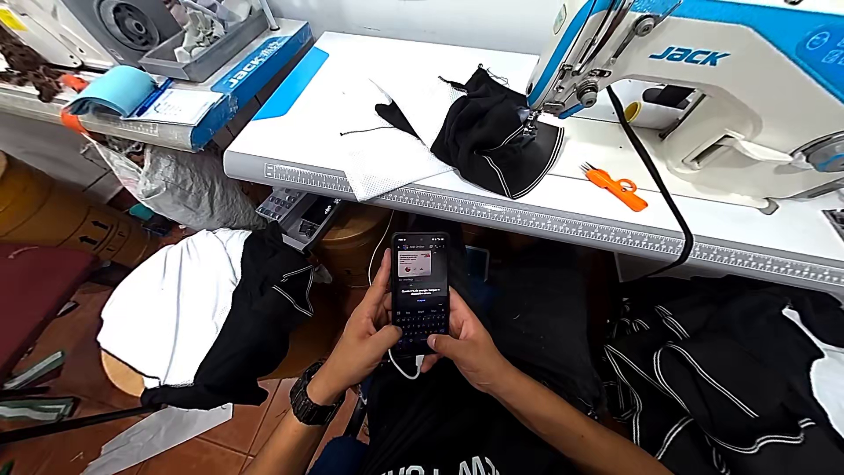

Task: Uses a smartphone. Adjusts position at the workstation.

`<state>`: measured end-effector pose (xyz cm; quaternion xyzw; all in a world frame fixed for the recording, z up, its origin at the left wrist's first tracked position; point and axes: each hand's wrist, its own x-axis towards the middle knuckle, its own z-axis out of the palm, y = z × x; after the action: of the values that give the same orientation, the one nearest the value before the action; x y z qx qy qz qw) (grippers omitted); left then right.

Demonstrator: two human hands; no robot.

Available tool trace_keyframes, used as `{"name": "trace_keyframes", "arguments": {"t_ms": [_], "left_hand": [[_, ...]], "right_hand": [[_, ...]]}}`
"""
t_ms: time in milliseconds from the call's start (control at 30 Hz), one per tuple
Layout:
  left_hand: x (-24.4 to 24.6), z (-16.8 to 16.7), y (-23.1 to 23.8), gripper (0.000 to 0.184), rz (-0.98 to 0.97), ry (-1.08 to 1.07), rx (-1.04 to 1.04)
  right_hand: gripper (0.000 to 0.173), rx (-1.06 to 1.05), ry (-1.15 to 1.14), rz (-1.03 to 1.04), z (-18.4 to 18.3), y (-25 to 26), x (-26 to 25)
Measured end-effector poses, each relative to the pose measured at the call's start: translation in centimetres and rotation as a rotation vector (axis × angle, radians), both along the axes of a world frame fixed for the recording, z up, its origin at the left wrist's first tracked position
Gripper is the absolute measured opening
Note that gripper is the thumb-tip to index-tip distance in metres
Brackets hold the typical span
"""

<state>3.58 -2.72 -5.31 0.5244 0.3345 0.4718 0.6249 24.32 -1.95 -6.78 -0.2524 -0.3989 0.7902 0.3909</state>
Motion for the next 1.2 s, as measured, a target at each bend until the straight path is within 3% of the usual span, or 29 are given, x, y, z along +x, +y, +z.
{"name": "trace_keyframes", "arguments": {"t_ms": [167, 267, 433, 600, 933, 1200], "left_hand": [[0.1, -0.2, 0.0, 0.093, 0.033, -0.010, -0.004], [1.1, -0.5, 0.0, 0.084, 0.155, -0.020, 0.007], [2.1, -0.5, -0.1, 0.085, 0.314, 0.057, 0.015], [1.0, -1.0, 0.1, 0.065, 0.197, 0.016, 0.048], [0.4, -0.7, 0.0, 0.088, 0.076, -0.045, -0.017], [0.3, -0.6, 0.0, 0.091, 0.062, -0.033, -0.002]], "right_hand": [[0.059, 0.005, 0.016, 0.020, -0.1, 0.0, 0.1], [0.062, 0.043, 0.044, 0.066, -0.3, 0.1, 0.0], [0.069, 0.088, 0.084, 0.126, -0.5, -0.1, -0.2], [0.064, 0.058, 0.066, 0.081, -0.5, 0.0, -0.1], [0.064, 0.024, 0.044, 0.054, -0.6, -0.1, 0.1], [0.065, 0.034, 0.054, 0.057, -0.6, -0.1, 0.1]]}}
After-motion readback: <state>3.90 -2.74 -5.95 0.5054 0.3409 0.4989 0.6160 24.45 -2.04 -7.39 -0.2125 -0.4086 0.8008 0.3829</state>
